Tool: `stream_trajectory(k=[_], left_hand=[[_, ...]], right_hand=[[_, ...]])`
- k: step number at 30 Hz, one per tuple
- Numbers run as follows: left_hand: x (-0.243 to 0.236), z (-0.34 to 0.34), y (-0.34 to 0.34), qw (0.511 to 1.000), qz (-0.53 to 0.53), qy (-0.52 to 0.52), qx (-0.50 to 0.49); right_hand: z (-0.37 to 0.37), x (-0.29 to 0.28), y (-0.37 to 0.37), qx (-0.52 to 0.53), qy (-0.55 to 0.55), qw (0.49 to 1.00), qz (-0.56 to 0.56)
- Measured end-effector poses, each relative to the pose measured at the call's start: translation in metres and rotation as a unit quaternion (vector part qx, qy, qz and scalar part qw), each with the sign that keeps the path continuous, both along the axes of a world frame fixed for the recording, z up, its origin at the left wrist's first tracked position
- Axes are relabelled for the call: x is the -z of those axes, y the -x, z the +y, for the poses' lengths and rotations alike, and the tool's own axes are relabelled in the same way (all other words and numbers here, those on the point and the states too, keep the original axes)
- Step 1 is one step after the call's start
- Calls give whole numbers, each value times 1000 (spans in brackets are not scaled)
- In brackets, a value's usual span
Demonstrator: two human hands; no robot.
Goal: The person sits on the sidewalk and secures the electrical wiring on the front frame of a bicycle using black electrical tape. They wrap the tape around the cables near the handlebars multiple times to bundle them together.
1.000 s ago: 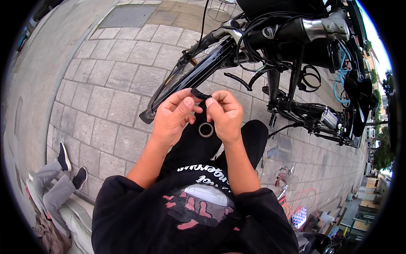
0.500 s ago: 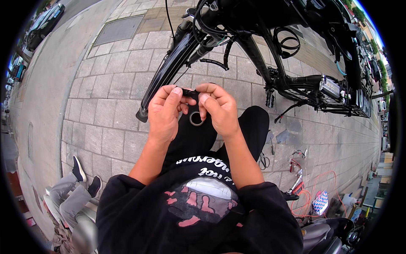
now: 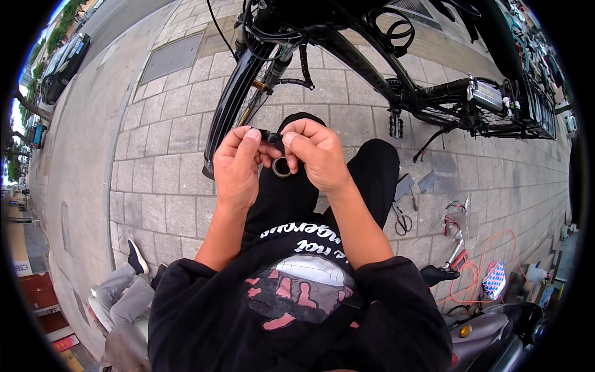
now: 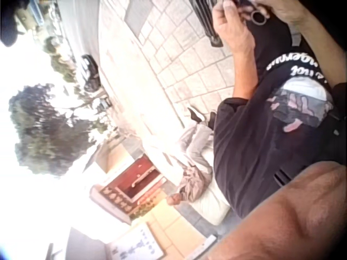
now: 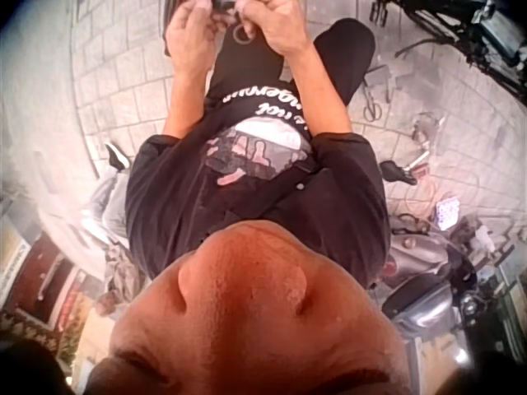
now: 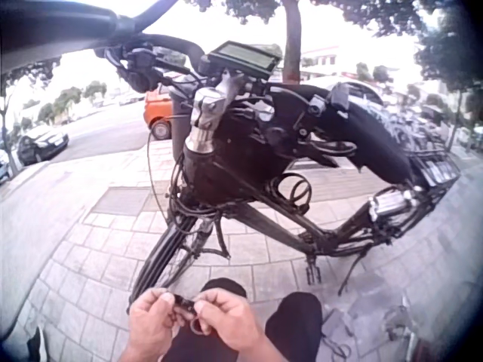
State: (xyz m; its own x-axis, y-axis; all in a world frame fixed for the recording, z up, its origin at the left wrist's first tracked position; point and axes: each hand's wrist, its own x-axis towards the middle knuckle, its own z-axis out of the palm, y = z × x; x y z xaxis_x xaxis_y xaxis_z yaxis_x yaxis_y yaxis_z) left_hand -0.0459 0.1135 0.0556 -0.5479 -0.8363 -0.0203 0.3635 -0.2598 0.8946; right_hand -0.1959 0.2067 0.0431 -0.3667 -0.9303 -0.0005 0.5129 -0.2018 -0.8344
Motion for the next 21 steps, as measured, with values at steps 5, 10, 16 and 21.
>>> stream_trajectory(k=[5,10,16,21], left_hand=[[4,0,2,999,-22,38,-14],[9,0,7,994,-39,79,-71],[2,-51,-21,975,-25,116,-189],[0,-31,-10,967,-57,203,-144]], right_hand=[[-5,7,-2,22,1,999,-37],[-7,10,-9,13,5,996,-92],[0,15,15,133,17,984,-120],[-4,-4,5,80,-115,984,110]])
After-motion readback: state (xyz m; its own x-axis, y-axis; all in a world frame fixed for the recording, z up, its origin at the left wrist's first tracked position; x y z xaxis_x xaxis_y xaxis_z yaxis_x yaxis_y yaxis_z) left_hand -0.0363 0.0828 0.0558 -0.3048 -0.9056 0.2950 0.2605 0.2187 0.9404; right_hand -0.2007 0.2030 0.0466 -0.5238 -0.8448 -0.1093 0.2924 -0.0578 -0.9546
